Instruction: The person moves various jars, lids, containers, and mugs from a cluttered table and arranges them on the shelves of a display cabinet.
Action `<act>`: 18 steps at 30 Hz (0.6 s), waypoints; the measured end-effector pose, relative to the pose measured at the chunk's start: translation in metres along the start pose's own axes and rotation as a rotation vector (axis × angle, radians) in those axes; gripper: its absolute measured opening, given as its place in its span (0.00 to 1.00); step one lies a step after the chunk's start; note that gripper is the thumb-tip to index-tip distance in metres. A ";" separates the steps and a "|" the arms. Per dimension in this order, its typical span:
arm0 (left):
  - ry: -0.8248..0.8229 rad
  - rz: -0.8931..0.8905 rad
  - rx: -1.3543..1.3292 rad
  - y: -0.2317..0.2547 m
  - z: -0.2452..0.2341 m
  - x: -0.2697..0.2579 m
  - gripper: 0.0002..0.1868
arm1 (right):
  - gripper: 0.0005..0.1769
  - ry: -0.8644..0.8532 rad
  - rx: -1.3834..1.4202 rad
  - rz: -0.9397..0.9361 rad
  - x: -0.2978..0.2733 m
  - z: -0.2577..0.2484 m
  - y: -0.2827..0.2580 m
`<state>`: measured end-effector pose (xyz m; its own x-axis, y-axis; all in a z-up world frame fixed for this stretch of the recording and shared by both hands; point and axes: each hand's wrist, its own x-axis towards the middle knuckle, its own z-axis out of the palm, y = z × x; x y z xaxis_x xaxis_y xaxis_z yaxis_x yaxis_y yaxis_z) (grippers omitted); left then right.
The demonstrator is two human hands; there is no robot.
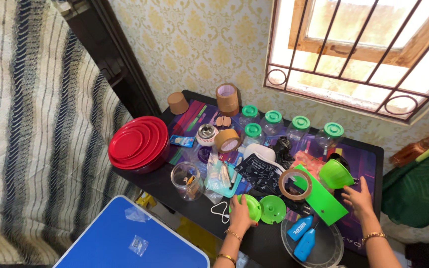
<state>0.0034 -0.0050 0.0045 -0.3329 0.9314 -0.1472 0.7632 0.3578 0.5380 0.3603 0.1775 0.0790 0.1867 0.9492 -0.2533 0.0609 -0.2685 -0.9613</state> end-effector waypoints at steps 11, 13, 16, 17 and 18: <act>0.002 0.003 -0.021 -0.003 0.004 -0.001 0.68 | 0.17 -0.044 0.048 -0.172 0.003 0.012 0.021; 0.012 0.015 -0.018 -0.004 0.005 0.000 0.68 | 0.15 0.020 -0.097 -0.332 -0.008 0.012 0.023; 0.050 0.052 -0.042 -0.008 0.008 -0.002 0.67 | 0.13 0.152 -0.337 -0.602 -0.023 0.010 0.025; 0.064 0.066 -0.054 -0.009 0.008 -0.004 0.67 | 0.12 0.165 -0.350 -0.626 -0.027 0.008 0.026; 0.074 0.074 -0.062 -0.010 0.008 -0.006 0.66 | 0.11 0.179 -0.364 -0.650 -0.031 0.007 0.029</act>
<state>0.0021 -0.0136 -0.0067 -0.3188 0.9468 -0.0444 0.7524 0.2813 0.5957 0.3490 0.1411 0.0584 0.1567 0.9019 0.4026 0.5264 0.2686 -0.8067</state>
